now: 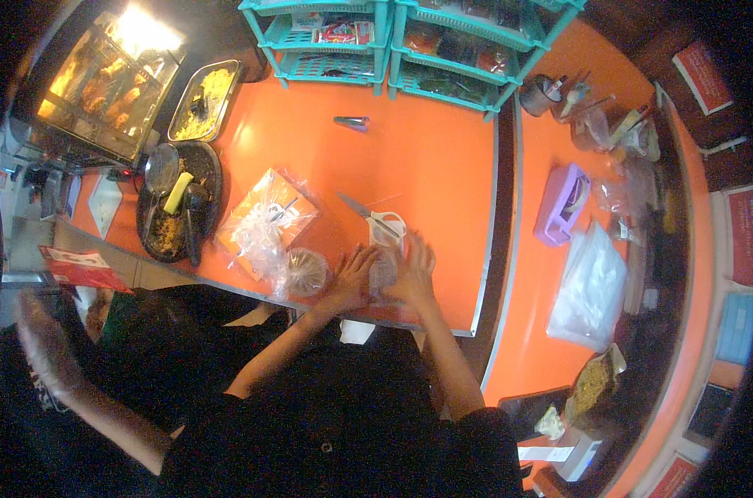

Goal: The person packs food items into plastic bags and a branded box at a counter. They place a receipt into a bag, add a small container, and then pack a box with food items before sealing it in a plastic bag. The person also handles a receipt printer and multiple mobile phones on the counter.

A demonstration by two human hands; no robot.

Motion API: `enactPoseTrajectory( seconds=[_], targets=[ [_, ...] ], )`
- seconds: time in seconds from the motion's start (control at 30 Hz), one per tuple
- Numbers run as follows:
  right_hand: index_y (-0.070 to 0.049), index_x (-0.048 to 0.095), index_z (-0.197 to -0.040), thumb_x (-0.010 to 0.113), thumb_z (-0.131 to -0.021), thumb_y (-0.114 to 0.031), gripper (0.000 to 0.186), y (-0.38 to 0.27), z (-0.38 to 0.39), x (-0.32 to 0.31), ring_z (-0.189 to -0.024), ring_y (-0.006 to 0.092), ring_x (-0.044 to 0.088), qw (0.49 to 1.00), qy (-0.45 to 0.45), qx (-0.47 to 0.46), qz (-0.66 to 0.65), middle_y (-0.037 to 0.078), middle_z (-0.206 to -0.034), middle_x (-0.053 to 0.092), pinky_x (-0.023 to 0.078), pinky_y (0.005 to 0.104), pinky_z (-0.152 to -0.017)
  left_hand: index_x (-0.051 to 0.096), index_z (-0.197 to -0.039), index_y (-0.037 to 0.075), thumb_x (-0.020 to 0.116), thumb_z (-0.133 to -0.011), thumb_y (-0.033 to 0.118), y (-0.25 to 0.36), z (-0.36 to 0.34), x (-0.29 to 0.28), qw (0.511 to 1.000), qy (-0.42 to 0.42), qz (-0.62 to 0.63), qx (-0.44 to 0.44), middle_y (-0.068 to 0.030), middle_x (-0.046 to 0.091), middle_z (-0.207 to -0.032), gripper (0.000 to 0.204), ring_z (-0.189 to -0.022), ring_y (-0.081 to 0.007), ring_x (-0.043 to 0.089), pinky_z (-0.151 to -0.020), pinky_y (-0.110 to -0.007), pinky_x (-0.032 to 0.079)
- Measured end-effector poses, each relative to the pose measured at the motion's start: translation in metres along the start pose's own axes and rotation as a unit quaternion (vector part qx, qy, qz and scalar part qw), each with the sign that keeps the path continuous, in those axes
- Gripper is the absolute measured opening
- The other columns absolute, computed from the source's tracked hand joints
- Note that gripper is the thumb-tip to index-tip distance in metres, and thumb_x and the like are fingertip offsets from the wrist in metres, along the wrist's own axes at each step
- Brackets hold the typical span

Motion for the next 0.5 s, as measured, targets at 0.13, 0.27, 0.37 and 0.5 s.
enactPoseTrajectory(
  seconds=[0.13,0.27,0.37,0.5],
  targets=[
    [-0.02,0.038,-0.147,0.079,-0.065,-0.041,0.094,0.021,-0.034,0.006,-0.14,0.0422,0.025,0.995,0.075,0.045,-0.036,0.021,-0.151,0.028,0.02,0.0599,-0.11,0.024,-0.151,0.014,0.085,-0.059,0.024,0.005,-0.004,-0.001,0.997,-0.045,-0.042,-0.043,-0.0085,0.026,-0.157,0.111,-0.148,-0.0344,0.017,-0.114,-0.064,0.019],
    [-0.019,0.036,-0.147,0.079,-0.067,-0.045,0.095,0.017,0.026,0.012,-0.141,0.0424,0.024,0.995,-0.054,0.073,-0.032,0.021,-0.152,0.027,0.019,0.0612,-0.11,0.027,-0.15,0.013,0.083,-0.059,0.023,0.019,-0.012,-0.007,0.989,-0.061,-0.1,-0.088,-0.0081,0.028,-0.156,0.107,-0.148,-0.0339,0.019,-0.115,-0.062,0.02],
    [-0.018,0.029,-0.152,0.077,-0.069,-0.042,0.099,0.02,0.091,-0.009,-0.142,0.0411,0.023,0.99,-0.127,0.061,0.019,0.021,-0.153,0.026,0.019,0.0614,-0.11,0.038,-0.145,0.014,0.081,-0.064,0.026,0.041,-0.017,-0.014,0.979,-0.075,-0.138,-0.127,-0.0095,0.031,-0.154,0.093,-0.146,-0.0341,0.024,-0.114,-0.059,0.023],
    [-0.012,0.037,-0.147,0.074,-0.076,-0.036,0.084,0.101,0.09,-0.091,-0.139,0.041,0.026,0.964,0.138,0.226,-0.032,0.022,-0.149,0.032,0.021,0.0594,-0.109,0.056,-0.131,0.01,0.074,-0.077,0.028,0.086,-0.052,-0.016,0.988,0.027,-0.12,-0.09,-0.0136,0.05,-0.14,0.06,-0.131,-0.0337,0.046,-0.107,-0.051,0.037]
  ],
)
Point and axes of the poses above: each hand's wrist, its own z-axis away from the middle knuckle, its own x-axis out of the palm, y = z × x, the point moved 3 cm from there along -z, towards the middle knuckle
